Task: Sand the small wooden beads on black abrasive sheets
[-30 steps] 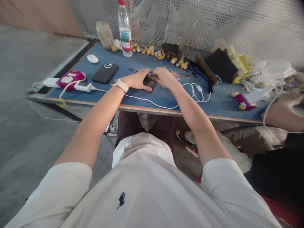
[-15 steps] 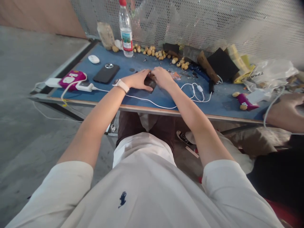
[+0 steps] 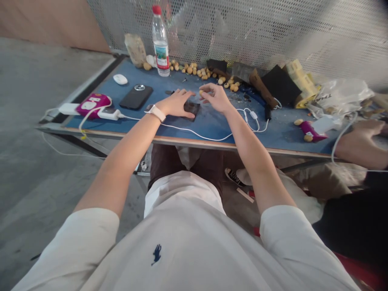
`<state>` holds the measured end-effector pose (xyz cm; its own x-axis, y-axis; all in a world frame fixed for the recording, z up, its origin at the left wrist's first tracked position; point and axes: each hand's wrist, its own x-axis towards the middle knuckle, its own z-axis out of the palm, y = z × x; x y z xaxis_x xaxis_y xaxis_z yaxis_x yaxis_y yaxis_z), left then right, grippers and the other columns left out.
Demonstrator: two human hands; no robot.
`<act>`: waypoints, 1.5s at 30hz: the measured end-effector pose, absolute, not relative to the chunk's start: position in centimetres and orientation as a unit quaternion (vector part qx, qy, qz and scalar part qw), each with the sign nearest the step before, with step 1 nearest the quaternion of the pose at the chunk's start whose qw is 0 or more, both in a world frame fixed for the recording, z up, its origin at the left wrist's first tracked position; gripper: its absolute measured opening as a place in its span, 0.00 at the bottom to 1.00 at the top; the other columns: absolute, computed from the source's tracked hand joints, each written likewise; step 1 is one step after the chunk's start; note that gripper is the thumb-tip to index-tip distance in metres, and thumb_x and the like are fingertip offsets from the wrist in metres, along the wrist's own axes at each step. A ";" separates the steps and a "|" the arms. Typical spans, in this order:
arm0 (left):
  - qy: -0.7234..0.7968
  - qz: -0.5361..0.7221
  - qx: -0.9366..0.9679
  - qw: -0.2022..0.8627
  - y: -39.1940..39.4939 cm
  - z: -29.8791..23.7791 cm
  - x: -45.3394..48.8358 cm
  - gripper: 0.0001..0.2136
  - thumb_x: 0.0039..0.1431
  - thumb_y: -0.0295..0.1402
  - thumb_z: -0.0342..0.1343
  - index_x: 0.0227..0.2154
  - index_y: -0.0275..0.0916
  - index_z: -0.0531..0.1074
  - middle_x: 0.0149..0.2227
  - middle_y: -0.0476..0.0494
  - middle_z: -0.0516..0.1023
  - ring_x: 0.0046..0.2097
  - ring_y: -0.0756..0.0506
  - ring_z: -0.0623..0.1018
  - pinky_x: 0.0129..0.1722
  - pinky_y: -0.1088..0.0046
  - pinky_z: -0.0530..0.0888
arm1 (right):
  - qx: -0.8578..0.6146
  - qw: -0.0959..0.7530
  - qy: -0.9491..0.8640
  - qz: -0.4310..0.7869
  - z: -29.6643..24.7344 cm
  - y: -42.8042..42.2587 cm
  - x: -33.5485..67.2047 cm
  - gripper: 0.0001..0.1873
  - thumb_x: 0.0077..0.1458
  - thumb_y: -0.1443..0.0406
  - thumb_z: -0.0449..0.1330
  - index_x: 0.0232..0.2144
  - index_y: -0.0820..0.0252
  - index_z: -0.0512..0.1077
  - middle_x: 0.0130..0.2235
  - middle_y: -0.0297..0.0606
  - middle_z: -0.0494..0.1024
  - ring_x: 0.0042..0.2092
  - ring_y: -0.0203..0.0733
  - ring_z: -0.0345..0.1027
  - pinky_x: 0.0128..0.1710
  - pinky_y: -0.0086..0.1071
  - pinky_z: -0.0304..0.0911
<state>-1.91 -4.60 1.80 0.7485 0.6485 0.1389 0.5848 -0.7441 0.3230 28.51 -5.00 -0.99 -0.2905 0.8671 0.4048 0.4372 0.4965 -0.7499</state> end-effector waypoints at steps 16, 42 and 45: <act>0.295 0.214 0.920 0.147 -3.5 0.7 -1.8 0.62 0.53 0.63 0.90 0.83 0.46 0.70 0.80 0.25 0.77 0.85 0.16 0.75 0.88 0.39 0.72 | -0.413 0.444 -0.687 0.401 0.7 -7.5 27.0 0.47 0.53 0.21 0.85 0.53 0.43 0.81 0.50 0.40 0.89 0.56 0.63 0.91 0.60 0.61 0.93; 0.494 0.379 0.774 0.113 -5.0 4.1 -1.6 0.19 0.89 0.54 0.45 0.70 0.62 0.73 0.63 0.47 0.91 0.72 0.37 0.81 0.75 0.44 0.74 | -0.419 0.504 -0.682 0.325 0.7 -6.2 27.9 0.60 0.51 0.09 0.71 0.66 0.38 0.83 0.60 0.43 0.91 0.72 0.68 0.86 0.70 0.59 0.89; 0.498 0.305 0.805 0.102 -5.5 4.8 -1.5 0.34 0.89 0.67 0.28 0.70 0.54 0.70 0.59 0.49 0.90 0.75 0.41 0.72 0.78 0.48 0.68 | -0.417 0.523 -0.676 0.310 0.2 -5.7 28.0 0.60 0.52 0.09 0.71 0.65 0.41 0.83 0.59 0.44 0.91 0.72 0.69 0.87 0.69 0.61 0.89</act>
<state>-1.47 -5.53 4.83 0.3181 0.8638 0.3908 0.7396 -0.4840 0.4677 27.95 -5.74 0.20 -0.1059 0.8875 0.4485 0.2392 0.4606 -0.8548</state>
